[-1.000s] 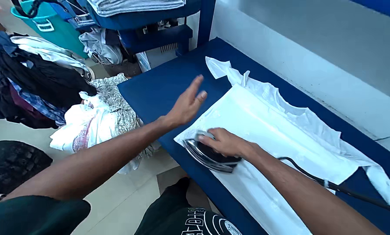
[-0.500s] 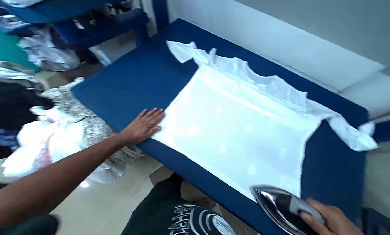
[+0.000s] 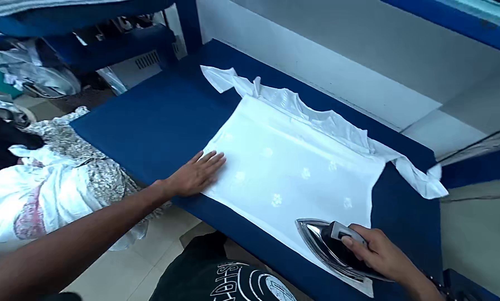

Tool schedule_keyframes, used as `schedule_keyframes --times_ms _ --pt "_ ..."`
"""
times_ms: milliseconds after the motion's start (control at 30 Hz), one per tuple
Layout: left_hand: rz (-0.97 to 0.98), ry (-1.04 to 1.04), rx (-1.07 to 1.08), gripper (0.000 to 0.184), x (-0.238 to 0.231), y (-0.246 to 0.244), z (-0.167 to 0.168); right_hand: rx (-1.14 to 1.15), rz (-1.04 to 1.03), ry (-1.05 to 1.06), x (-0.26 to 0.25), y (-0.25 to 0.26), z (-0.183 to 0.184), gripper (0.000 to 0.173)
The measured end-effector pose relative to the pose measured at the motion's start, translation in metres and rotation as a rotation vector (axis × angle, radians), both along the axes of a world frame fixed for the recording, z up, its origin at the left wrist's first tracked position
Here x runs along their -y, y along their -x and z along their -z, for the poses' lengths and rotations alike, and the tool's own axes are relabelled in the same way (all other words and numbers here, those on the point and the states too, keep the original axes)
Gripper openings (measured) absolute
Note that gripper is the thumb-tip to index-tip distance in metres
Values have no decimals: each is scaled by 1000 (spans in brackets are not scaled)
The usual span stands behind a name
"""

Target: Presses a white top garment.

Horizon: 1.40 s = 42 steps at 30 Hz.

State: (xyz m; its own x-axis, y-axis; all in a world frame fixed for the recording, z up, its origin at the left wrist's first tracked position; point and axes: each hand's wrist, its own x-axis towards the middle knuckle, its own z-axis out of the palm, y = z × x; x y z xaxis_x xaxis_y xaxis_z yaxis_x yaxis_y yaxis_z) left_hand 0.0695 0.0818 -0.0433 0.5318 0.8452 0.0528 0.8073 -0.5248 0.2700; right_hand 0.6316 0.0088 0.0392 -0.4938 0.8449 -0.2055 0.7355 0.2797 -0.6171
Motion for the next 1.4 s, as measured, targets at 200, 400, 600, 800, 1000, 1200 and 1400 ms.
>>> schedule_keyframes --times_ms 200,400,600,800,1000,1200,1400 --pt "-59 67 -133 64 0 56 17 98 -144 84 -64 106 -12 70" --pt "-108 -54 59 62 2 62 27 201 -99 152 -112 253 -35 62" --pt "-168 -127 127 79 1 67 37 4 9 134 -159 339 -41 59" --pt "-128 -152 54 75 -2 64 40 22 250 127 -133 262 -41 58" --pt "-124 -122 85 72 -1 67 39 54 957 100 -43 79 -17 63" --pt "-118 -114 101 71 -2 63 37 -107 833 111 -14 -8 -10 55" --pt "-131 -107 153 69 -2 59 36 -23 266 238 -68 67 -18 63"
